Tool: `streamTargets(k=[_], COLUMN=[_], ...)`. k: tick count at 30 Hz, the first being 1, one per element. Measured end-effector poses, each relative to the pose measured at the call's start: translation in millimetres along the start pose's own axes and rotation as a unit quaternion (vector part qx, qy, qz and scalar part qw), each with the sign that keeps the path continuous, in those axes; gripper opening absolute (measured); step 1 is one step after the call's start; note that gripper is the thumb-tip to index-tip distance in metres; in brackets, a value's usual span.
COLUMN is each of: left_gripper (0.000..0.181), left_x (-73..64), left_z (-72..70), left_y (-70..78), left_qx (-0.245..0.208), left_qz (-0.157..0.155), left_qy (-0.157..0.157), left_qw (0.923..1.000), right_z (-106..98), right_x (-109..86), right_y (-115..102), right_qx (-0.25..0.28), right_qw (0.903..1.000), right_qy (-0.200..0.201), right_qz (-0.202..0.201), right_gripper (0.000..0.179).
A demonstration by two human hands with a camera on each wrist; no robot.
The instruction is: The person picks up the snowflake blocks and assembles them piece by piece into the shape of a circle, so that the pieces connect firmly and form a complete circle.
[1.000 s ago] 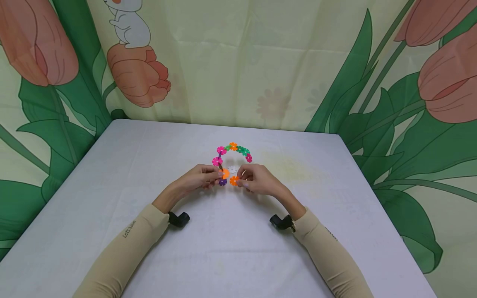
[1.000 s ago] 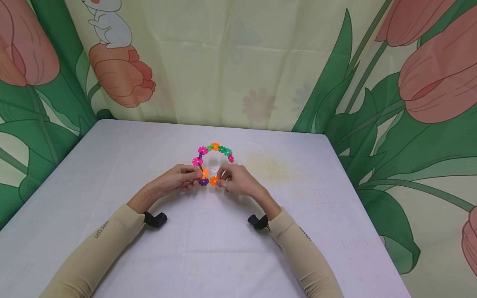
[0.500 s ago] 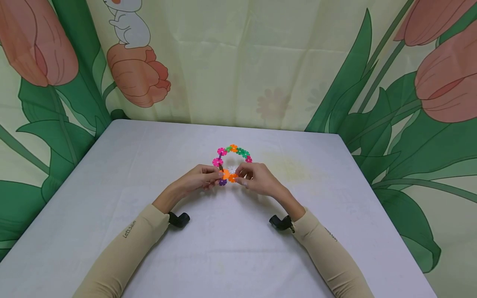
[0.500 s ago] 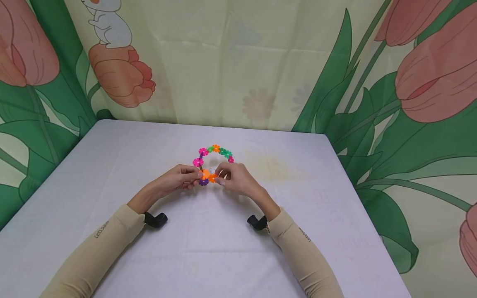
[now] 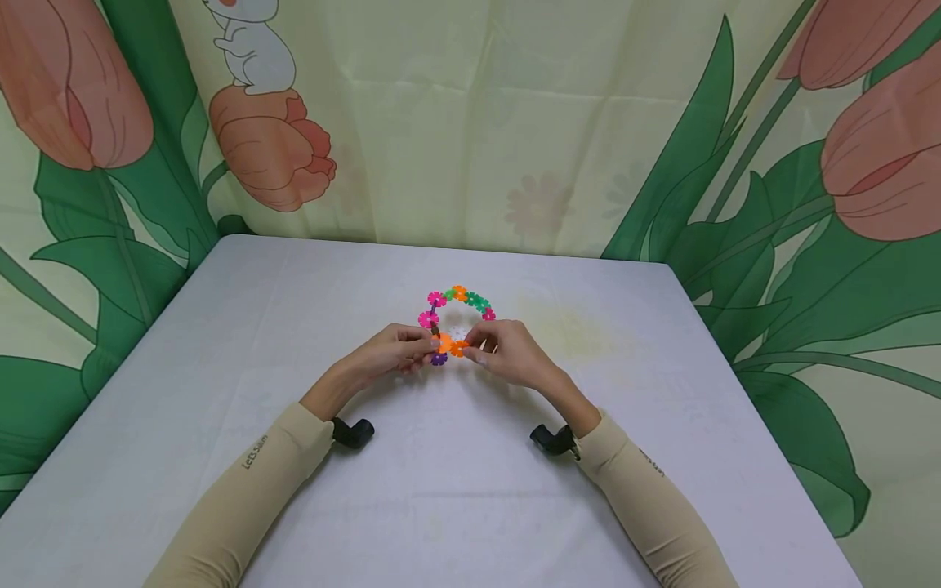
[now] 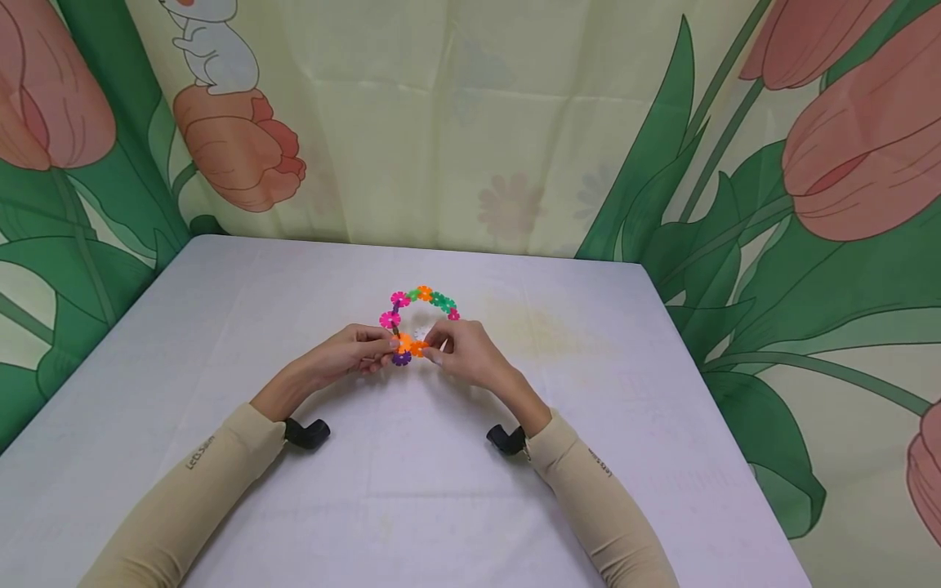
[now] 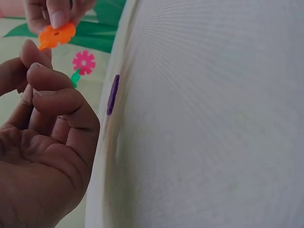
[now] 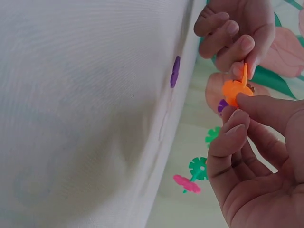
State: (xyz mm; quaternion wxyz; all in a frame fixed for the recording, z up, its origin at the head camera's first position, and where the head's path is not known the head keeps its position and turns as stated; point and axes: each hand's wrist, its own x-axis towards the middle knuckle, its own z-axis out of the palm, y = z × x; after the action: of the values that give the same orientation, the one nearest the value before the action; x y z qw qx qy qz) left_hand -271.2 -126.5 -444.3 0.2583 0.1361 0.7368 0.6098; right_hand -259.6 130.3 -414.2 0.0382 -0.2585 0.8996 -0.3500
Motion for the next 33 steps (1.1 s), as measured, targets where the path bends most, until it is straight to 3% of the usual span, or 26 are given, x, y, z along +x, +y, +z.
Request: streamTargets(k=[13, 33], left_gripper=[0.028, 0.028], left_x=[1.7, 0.9], left_z=[0.6, 2.0], left_y=[-0.7, -0.3], left_qx=[0.013, -0.009], left_qz=[-0.006, -0.016], left_qy=[0.007, 0.016], left_qw=[0.9999, 0.9997], right_z=[0.4, 7.3], right_x=[0.1, -0.9], right_y=[1.7, -2.1], right_qx=[-0.001, 0.003], right_qw=[0.9978, 0.9955], right_qy=[0.036, 0.059], right_qz=[-0.055, -0.074], right_gripper=[0.006, 0.005])
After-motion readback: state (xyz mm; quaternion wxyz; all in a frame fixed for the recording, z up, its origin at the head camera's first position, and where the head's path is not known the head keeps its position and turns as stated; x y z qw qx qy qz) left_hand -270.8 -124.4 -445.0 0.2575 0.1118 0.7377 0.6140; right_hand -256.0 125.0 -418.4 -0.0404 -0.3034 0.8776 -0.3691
